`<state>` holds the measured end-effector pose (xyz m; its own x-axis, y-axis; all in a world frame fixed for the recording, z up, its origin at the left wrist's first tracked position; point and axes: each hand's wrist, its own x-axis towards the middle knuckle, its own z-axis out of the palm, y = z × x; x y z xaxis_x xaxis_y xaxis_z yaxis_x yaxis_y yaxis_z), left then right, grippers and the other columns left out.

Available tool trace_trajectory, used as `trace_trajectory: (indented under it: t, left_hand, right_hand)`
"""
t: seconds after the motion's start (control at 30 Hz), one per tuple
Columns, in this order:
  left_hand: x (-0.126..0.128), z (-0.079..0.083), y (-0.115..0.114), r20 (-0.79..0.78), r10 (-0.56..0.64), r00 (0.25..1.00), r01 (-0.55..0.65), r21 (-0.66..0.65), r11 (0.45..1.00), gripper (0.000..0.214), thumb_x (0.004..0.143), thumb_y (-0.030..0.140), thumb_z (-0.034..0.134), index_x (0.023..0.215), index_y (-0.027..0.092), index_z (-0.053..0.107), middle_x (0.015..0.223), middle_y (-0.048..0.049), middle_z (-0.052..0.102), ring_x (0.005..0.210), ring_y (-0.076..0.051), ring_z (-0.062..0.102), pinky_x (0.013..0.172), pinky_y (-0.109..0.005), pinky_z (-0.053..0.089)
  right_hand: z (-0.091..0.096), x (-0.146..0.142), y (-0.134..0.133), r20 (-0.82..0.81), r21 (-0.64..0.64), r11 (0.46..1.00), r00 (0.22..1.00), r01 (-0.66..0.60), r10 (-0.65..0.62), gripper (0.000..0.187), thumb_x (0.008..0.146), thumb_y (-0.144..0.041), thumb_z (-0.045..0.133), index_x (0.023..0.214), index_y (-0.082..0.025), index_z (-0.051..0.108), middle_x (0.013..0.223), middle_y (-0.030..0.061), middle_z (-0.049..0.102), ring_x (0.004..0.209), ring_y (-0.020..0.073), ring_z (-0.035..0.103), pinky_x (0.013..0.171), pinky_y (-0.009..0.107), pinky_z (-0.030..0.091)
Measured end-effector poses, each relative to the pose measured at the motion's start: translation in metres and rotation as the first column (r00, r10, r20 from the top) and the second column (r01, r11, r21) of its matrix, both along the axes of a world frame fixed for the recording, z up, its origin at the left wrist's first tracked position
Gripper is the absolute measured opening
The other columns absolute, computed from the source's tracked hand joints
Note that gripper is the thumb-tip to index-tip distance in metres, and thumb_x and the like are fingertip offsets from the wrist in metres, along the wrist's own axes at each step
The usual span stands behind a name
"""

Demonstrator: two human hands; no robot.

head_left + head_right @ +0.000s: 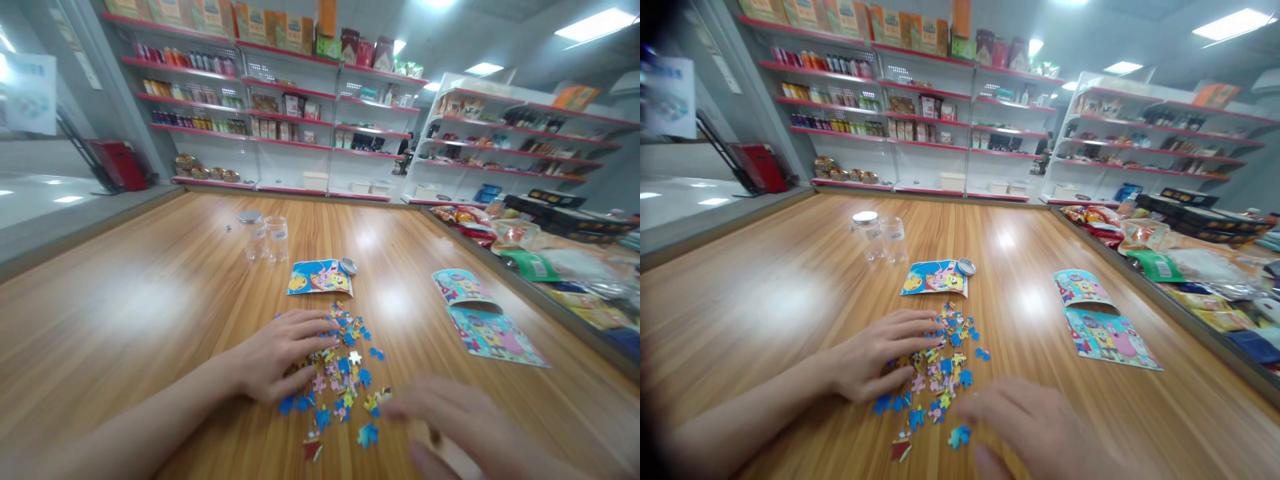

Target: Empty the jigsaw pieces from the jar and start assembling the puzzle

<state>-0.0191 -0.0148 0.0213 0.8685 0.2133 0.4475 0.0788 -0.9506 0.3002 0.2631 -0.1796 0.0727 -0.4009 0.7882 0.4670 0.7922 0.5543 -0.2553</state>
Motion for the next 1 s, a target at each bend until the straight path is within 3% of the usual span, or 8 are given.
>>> trace_trajectory:
  t: [0.07,0.13,0.2,0.3,0.5,0.7,1.0]
  left_hand:
    - [0.001,0.002,-0.002,-0.111,-0.025,0.994,0.027,0.018,0.999,0.067,0.089,0.029,0.064,0.152,0.023,0.042,0.153,-0.0124,0.049,0.146,-0.034,0.041,0.118,-0.058,0.038]
    - [0.001,0.003,-0.002,-0.199,-0.011,0.980,0.014,0.012,1.000,0.073,0.090,0.036,0.064,0.156,0.023,0.034,0.157,-0.0107,0.043,0.149,-0.036,0.035,0.120,-0.061,0.033]
    - [0.000,0.002,-0.001,-0.266,0.017,0.964,-0.018,-0.002,1.000,0.076,0.091,0.040,0.063,0.158,0.024,0.030,0.160,-0.0087,0.038,0.150,-0.037,0.031,0.121,-0.062,0.029]
    - [-0.001,0.001,0.000,-0.338,0.039,0.940,-0.048,-0.017,0.999,0.077,0.092,0.044,0.060,0.159,0.024,0.028,0.162,-0.0055,0.033,0.151,-0.037,0.028,0.123,-0.062,0.027]
    - [0.003,0.006,-0.004,-0.347,0.050,0.936,-0.054,-0.001,0.999,0.076,0.093,0.045,0.059,0.159,0.024,0.027,0.164,-0.0056,0.030,0.153,-0.037,0.025,0.123,-0.061,0.027]
    - [0.006,0.008,-0.012,-0.366,-0.026,0.930,0.038,0.027,0.999,0.073,0.095,0.043,0.057,0.159,0.024,0.027,0.162,-0.0044,0.035,0.153,-0.036,0.024,0.125,-0.060,0.022]
    - [0.004,0.007,-0.006,-0.323,-0.007,0.946,0.038,0.090,0.995,0.062,0.096,0.046,0.055,0.150,0.020,0.043,0.161,-0.0136,0.037,0.147,-0.038,0.035,0.118,-0.059,0.036]
  right_hand:
    - [-0.015,-0.007,0.029,0.055,-0.039,0.999,0.998,0.013,-0.011,0.046,0.094,-0.021,0.056,0.139,-0.032,0.056,0.130,0.0094,0.064,0.126,0.0308,0.056,0.104,0.053,0.053]
    - [-0.036,-0.013,0.051,0.093,-0.055,0.998,0.995,0.039,-0.034,0.055,0.093,-0.020,0.055,0.148,-0.020,0.047,0.144,0.0145,0.054,0.137,0.0340,0.046,0.108,0.058,0.050]
    - [-0.055,-0.015,0.064,0.106,-0.049,0.999,0.994,0.012,-0.007,0.055,0.091,-0.022,0.057,0.145,-0.015,0.050,0.151,0.0165,0.047,0.142,0.0368,0.038,0.110,0.060,0.047]
    - [-0.070,-0.011,0.070,0.068,-0.080,0.997,0.997,-0.018,0.023,0.044,0.093,-0.021,0.056,0.137,-0.016,0.057,0.139,0.0143,0.059,0.133,0.0335,0.047,0.108,0.057,0.049]
    - [-0.065,-0.005,0.074,0.010,-0.122,0.988,0.996,-0.090,0.092,0.041,0.092,-0.018,0.055,0.133,-0.021,0.059,0.132,0.0109,0.065,0.126,0.0305,0.052,0.106,0.054,0.050]
    - [-0.065,-0.003,0.079,-0.015,-0.119,0.987,0.994,-0.106,0.105,0.039,0.091,-0.015,0.057,0.129,-0.021,0.062,0.129,0.0102,0.066,0.124,0.0297,0.052,0.107,0.055,0.048]
    - [-0.065,-0.004,0.080,-0.025,-0.096,0.981,0.986,-0.168,0.166,0.041,0.089,-0.012,0.058,0.129,-0.020,0.062,0.137,0.0100,0.063,0.131,0.0299,0.048,0.110,0.056,0.047]
